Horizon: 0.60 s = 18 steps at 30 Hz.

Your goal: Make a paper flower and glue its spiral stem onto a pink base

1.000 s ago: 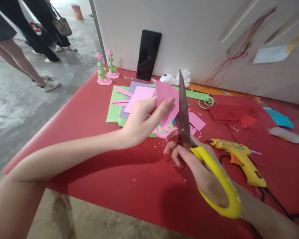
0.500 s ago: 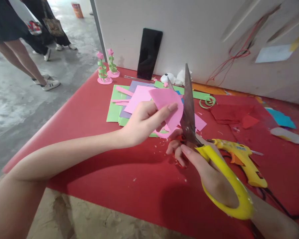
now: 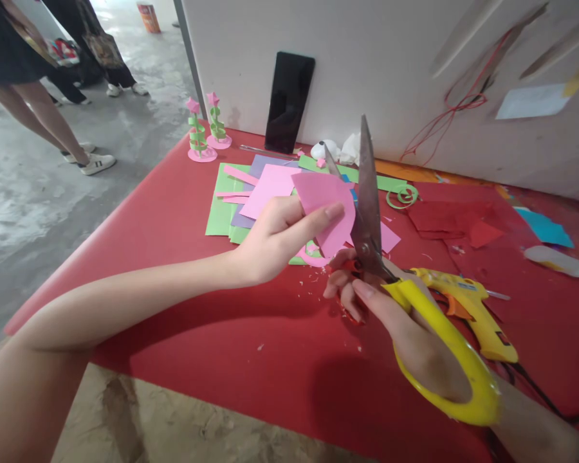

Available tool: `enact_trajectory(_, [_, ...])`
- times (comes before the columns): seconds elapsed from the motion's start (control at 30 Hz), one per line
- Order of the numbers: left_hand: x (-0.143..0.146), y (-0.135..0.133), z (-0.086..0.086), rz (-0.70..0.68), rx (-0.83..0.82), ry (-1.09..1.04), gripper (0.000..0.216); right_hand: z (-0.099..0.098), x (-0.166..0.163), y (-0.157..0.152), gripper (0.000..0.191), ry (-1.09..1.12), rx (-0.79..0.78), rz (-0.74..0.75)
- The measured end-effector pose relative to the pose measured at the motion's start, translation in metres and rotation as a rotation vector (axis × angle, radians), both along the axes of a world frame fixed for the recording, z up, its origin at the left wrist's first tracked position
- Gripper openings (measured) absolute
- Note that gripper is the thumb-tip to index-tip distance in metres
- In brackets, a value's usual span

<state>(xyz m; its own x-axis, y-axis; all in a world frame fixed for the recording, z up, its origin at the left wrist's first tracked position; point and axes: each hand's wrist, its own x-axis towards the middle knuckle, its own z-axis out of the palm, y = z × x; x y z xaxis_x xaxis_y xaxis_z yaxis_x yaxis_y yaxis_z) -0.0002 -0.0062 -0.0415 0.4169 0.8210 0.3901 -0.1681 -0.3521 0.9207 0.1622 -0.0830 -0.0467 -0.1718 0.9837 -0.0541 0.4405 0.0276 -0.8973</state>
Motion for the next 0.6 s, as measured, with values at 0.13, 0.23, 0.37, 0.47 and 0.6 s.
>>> enact_trajectory(0.13, [-0.0003,0.0006,-0.0002,0.004,-0.006,0.002,0.044,-0.0006,0.0011,0.0003,0.033,-0.041,-0.001,-0.005])
enact_trajectory(0.23, [-0.0011,0.0011,0.0010,-0.023,-0.005,-0.001,0.044,-0.0009,0.0024,0.0002,0.031,-0.043,-0.003,0.005])
enact_trajectory(0.37, [-0.0019,0.0019,0.0030,-0.071,-0.040,-0.004,0.043,-0.0010,0.0029,0.0011,0.029,-0.042,0.026,0.026])
enact_trajectory(0.47, [-0.0020,0.0023,0.0031,-0.084,-0.059,-0.023,0.044,-0.0018,0.0037,0.0017,0.030,-0.046,0.033,0.031])
enact_trajectory(0.6, [-0.0025,0.0016,0.0022,-0.111,-0.069,-0.030,0.045,-0.0027,0.0053,0.0019,0.032,-0.040,0.034,0.066])
